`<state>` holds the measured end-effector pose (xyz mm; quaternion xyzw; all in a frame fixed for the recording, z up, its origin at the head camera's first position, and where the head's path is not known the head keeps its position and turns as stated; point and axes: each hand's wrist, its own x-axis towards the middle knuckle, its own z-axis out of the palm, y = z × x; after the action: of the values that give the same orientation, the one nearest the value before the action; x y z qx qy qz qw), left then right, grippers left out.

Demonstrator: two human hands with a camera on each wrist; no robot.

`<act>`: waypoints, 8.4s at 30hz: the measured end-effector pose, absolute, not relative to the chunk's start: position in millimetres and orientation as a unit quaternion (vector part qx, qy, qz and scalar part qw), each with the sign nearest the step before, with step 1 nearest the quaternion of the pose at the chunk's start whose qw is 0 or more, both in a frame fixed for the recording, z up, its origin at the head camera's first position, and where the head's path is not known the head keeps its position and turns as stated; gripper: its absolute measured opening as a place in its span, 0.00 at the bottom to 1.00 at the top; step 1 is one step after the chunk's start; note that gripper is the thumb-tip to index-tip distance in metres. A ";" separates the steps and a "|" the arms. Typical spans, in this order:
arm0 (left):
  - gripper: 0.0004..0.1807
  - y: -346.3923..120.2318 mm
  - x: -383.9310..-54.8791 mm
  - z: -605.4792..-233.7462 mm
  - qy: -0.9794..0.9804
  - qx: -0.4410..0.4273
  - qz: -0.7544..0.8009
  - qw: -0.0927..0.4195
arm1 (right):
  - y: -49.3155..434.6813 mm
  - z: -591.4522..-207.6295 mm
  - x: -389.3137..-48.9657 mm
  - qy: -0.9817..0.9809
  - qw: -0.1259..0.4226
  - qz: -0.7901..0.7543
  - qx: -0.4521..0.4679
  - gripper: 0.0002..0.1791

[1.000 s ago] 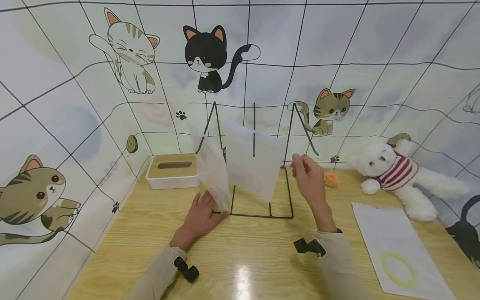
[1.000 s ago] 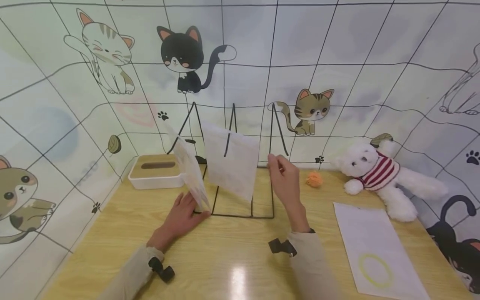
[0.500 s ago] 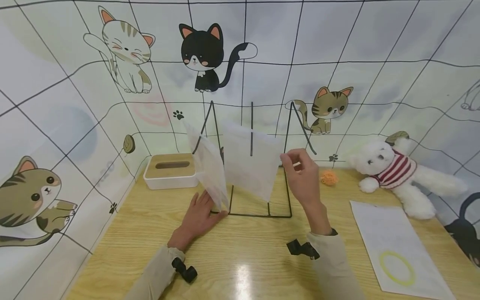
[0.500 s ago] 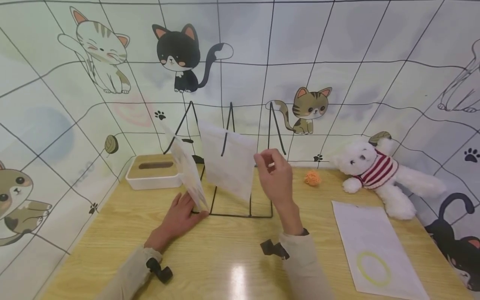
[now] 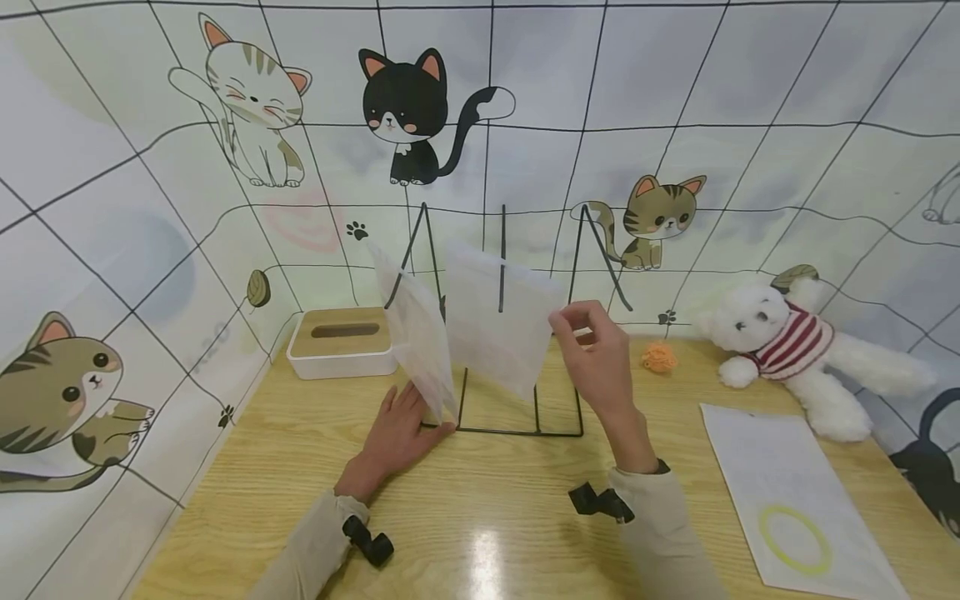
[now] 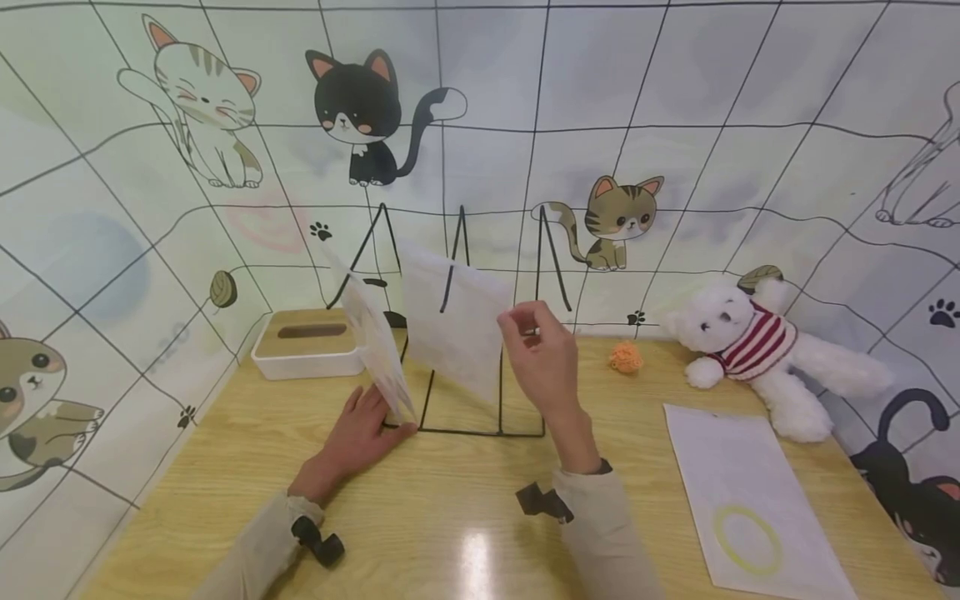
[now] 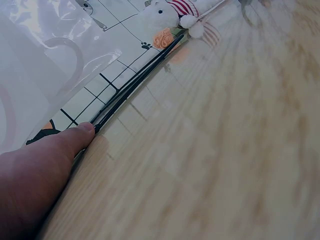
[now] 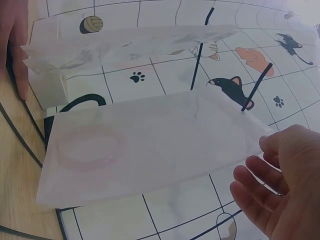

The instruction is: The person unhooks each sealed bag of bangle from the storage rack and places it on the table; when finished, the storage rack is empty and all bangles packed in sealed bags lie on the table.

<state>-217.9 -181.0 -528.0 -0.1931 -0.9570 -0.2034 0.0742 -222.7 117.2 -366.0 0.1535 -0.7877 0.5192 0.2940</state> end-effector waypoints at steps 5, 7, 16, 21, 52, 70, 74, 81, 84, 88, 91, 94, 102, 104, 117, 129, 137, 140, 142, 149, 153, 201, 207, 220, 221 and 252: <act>0.47 -180.8 -217.7 -527.6 -0.958 -0.193 -0.200 0.071 | 115.6 -364.7 -221.1 -0.787 0.313 0.506 0.160 0.10; 0.47 -180.8 -217.8 -527.7 -0.958 -0.193 -0.198 0.071 | 115.1 -364.8 -221.5 -0.790 0.319 0.497 0.166 0.11; 0.46 -181.0 -218.2 -527.6 -0.958 -0.195 -0.194 0.076 | 114.0 -368.0 -224.0 -0.803 0.317 0.467 0.192 0.10; 0.46 -180.8 -218.7 -529.1 -0.958 -0.196 -0.197 0.075 | 111.5 -366.8 -222.8 -0.801 0.328 0.459 0.203 0.08; 0.47 -180.1 -216.7 -528.0 -0.956 -0.200 -0.197 0.086 | 110.6 -361.8 -217.5 -0.799 0.355 0.424 0.237 0.10; 0.45 -180.9 -216.6 -529.2 -0.957 -0.192 -0.203 0.082 | 115.4 -361.9 -213.2 -0.791 0.347 0.444 0.239 0.11; 0.45 -181.1 -216.0 -528.5 -0.955 -0.195 -0.204 0.090 | 114.6 -360.6 -211.4 -0.795 0.338 0.445 0.236 0.11; 0.46 -181.2 -214.9 -531.0 -0.954 -0.198 -0.206 0.090 | 114.8 -362.1 -207.0 -0.805 0.323 0.448 0.218 0.13; 0.47 -181.3 -216.3 -532.1 -0.956 -0.195 -0.207 0.079 | 115.9 -362.0 -206.7 -0.805 0.322 0.449 0.216 0.15; 0.47 -182.3 -217.8 -531.0 -0.956 -0.193 -0.205 0.077 | 115.2 -359.6 -207.3 -0.797 0.331 0.451 0.227 0.15; 0.47 -182.3 -218.4 -530.3 -0.955 -0.196 -0.207 0.085 | 114.8 -358.1 -206.4 -0.790 0.337 0.456 0.233 0.15; 0.46 -182.6 -218.4 -530.2 -0.954 -0.197 -0.206 0.094 | 113.7 -356.7 -205.3 -0.783 0.341 0.463 0.239 0.15; 0.47 -183.1 -219.7 -530.1 -0.956 -0.190 -0.207 0.085 | 112.4 -352.2 -202.8 -0.777 0.345 0.467 0.244 0.15; 0.47 -183.0 -219.1 -529.8 -0.957 -0.187 -0.207 0.080 | 112.6 -352.0 -202.3 -0.777 0.348 0.464 0.244 0.15; 0.47 -181.8 -216.8 -529.7 -0.956 -0.188 -0.210 0.077 | 118.2 -349.1 -193.5 -0.763 0.378 0.465 0.242 0.24; 0.46 -179.7 -220.1 -529.9 -0.954 -0.198 -0.211 0.084 | 134.8 -350.0 -181.2 -0.780 0.360 0.447 0.252 0.24; 0.46 -182.4 -220.6 -532.1 -0.957 -0.192 -0.205 0.079 | 154.4 -363.7 -168.0 -0.798 0.335 0.431 0.256 0.18; 0.46 -182.4 -220.5 -532.1 -0.955 -0.193 -0.208 0.083 | 169.3 -368.5 -163.7 -0.806 0.339 0.424 0.237 0.16; 0.45 -182.7 -220.0 -532.1 -0.956 -0.194 -0.205 0.086 | 180.4 -372.3 -161.7 -0.812 0.334 0.423 0.225 0.16; 0.45 -182.8 -218.5 -529.1 -0.956 -0.198 -0.199 0.083 | 218.9 -379.8 -152.6 -0.826 0.300 0.457 0.134 0.14; 0.44 -183.5 -217.4 -529.2 -0.955 -0.201 -0.199 0.093 | 241.5 -391.6 -152.1 -0.827 0.300 0.465 0.100 0.14; 0.46 -183.1 -220.3 -532.5 -0.956 -0.201 -0.195 0.089 | 323.9 -443.3 -217.6 -0.947 0.007 0.320 0.025 0.23; 0.47 -183.3 -221.1 -532.9 -0.960 -0.192 -0.193 0.071 | 329.7 -450.8 -225.5 -0.978 0.013 0.203 0.049 0.21; 0.46 -184.5 -220.6 -534.3 -0.958 -0.194 -0.198 0.073 | 331.6 -456.0 -252.9 -0.987 -0.070 0.139 0.049 0.19; 0.46 -184.6 -220.6 -534.2 -0.958 -0.194 -0.197 0.072 | 332.2 -456.7 -254.9 -0.987 -0.075 0.135 0.047 0.19; 0.46 -182.7 -219.5 -533.8 -0.956 -0.197 -0.201 0.079 | 332.9 -468.0 -271.0 -0.991 -0.092 0.093 0.009 0.21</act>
<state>-219.5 -182.7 -533.8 -0.1967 -0.9563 -0.2013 0.0793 -271.0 332.9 -468.0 0.0091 -0.9913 0.0931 -0.0921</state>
